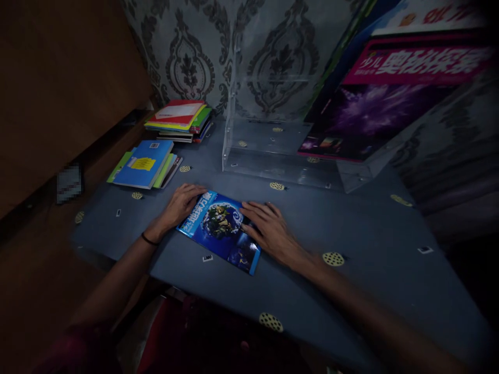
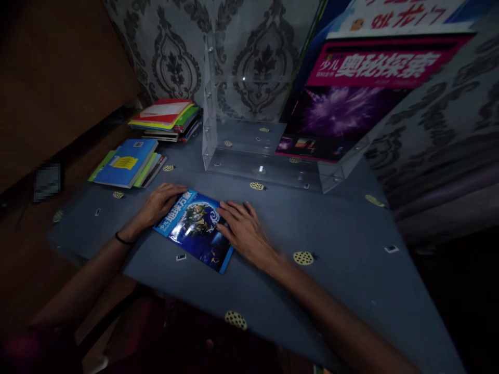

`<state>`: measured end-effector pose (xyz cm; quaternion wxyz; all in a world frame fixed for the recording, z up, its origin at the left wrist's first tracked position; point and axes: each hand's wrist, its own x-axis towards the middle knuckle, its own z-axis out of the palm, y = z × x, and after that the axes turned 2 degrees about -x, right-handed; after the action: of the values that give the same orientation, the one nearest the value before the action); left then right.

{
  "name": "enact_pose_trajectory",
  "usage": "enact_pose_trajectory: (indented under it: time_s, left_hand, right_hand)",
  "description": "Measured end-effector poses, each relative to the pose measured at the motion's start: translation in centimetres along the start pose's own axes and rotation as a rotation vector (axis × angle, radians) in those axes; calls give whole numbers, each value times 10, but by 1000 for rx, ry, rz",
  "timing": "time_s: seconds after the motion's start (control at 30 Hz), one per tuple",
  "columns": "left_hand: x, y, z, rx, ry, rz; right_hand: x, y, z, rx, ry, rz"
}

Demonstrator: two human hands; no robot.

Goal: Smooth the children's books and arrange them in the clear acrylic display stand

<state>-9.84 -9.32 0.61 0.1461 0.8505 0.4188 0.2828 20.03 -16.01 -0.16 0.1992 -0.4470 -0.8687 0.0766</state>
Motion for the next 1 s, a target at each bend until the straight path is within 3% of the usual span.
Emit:
enact_pose_trajectory:
  time_s: [0.37,1.0]
  left_hand:
    - [-1,0,1,39,-8,34]
    - [-2,3,-1,154,-46,56]
  right_hand:
    - [-30,12,-11,16,57,16]
    - [-35,18,-16,223,227,73]
